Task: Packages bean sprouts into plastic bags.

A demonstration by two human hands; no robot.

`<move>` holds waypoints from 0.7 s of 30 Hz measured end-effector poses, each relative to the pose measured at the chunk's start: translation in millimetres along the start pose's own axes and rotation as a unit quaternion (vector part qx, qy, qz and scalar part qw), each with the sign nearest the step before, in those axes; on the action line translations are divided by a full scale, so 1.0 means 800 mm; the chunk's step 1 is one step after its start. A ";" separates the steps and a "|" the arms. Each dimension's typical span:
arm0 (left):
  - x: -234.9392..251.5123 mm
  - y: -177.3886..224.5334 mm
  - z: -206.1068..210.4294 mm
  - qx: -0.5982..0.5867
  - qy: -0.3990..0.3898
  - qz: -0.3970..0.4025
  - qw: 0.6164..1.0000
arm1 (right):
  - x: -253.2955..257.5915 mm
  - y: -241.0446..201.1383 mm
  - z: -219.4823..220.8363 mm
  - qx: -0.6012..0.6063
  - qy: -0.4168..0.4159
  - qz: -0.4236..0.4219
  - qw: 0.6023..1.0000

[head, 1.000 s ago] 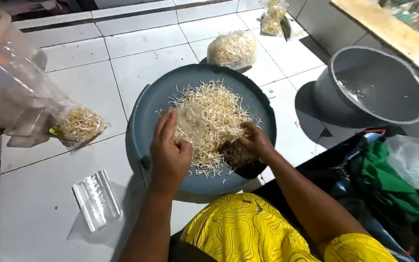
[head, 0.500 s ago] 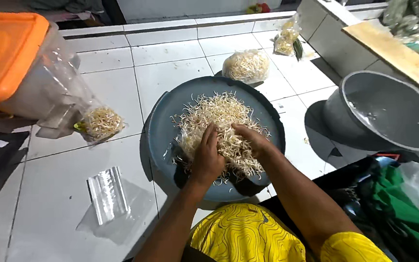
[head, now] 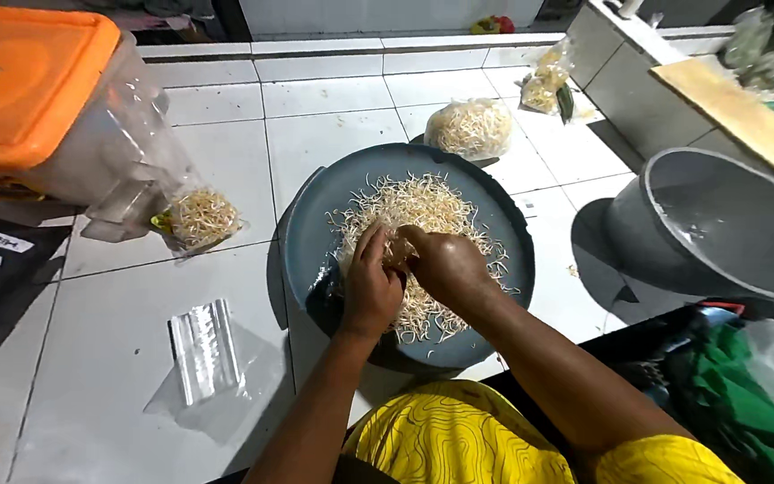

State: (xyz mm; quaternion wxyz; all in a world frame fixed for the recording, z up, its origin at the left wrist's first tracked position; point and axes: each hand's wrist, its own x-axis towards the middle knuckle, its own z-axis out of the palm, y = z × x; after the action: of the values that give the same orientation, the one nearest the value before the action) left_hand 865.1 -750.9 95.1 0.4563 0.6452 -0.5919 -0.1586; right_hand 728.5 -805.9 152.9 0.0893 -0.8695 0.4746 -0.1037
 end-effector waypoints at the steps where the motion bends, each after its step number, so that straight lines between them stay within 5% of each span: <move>1: 0.004 0.007 -0.009 -0.010 -0.025 -0.012 1.000 | 0.003 0.001 -0.013 -0.004 -0.004 0.002 1.000; 7: 0.030 0.048 -0.080 -0.161 -0.086 -0.034 0.983 | 0.028 0.017 -0.054 0.117 0.012 0.028 0.993; 13: 0.060 0.063 -0.135 -0.036 -0.100 -0.010 0.994 | 0.047 0.013 -0.094 0.269 0.066 -0.040 0.960; 17: 0.069 0.087 -0.154 -0.084 -0.097 0.005 0.992 | 0.054 0.002 -0.125 0.288 0.100 -0.083 0.949; 21: 0.079 0.116 -0.167 -0.212 -0.096 0.009 0.972 | 0.059 0.007 -0.141 0.439 0.176 -0.092 0.876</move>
State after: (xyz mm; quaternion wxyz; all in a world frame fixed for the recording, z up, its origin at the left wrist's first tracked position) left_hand 923.3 -743.9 259.7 0.5251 0.5099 -0.5919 -0.3375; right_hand 718.9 -854.8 264.5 0.3667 -0.7480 0.3059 -0.4609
